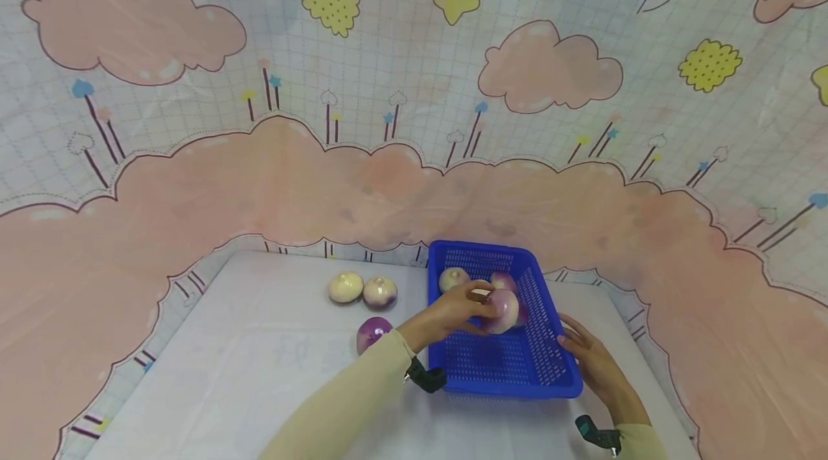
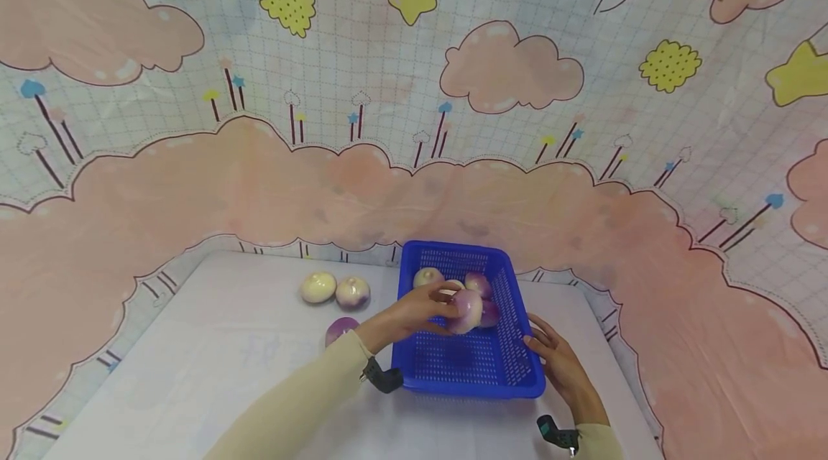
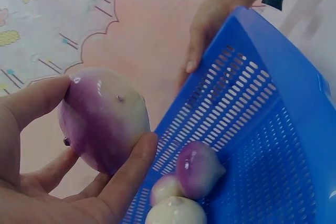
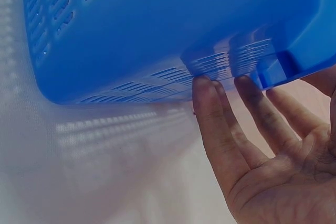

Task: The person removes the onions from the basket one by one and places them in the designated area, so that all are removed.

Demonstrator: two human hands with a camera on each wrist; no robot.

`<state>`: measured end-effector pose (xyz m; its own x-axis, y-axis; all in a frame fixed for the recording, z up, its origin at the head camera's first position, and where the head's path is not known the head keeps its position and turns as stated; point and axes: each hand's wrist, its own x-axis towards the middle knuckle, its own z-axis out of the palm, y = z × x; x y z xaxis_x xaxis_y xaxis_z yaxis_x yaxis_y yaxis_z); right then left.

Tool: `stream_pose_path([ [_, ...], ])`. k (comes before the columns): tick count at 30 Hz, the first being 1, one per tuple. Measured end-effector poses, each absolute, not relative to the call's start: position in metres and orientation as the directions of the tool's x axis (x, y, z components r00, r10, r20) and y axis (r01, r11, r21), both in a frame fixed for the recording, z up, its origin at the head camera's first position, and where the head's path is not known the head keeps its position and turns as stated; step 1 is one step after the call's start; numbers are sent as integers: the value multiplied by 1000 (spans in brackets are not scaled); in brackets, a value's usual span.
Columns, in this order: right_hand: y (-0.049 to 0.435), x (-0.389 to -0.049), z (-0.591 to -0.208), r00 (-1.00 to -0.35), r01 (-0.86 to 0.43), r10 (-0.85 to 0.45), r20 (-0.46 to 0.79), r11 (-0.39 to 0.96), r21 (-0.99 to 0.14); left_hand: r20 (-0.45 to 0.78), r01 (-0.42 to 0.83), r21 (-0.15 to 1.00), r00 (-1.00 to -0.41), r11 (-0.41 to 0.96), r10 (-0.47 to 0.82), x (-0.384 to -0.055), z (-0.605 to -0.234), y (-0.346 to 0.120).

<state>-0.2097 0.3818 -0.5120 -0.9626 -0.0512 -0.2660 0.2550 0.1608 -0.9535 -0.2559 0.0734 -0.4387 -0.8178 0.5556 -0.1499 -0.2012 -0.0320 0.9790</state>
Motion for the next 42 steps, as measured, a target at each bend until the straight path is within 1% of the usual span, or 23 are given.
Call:
stream_pose_path([
  [4,383,-209,-512,-964,243,-66,-256,158,-957,-148,-203,978,-826,-42,544,-255,-436,65],
  [15,384,-209,-513,-965,238,-73,-252,159,-958,-52,-104,993,-820,-59,569,-249,-428,36],
  [21,384,-210,-514,-966,235,-73,-249,165,-958,-31,-95,992,-824,-85,566,-247,-424,18],
  [30,385,-210,-513,-964,243,-71,-256,159,-957,-39,-83,994,-866,-68,498,-244,-420,-8],
  [36,384,-210,-513,-964,244,-71,-258,162,-956,-23,-73,993,-881,-89,473,-244,-423,-30],
  [42,383,-210,-513,-964,243,-68,-256,160,-957,-34,-86,991,-905,-104,424,-242,-425,-57],
])
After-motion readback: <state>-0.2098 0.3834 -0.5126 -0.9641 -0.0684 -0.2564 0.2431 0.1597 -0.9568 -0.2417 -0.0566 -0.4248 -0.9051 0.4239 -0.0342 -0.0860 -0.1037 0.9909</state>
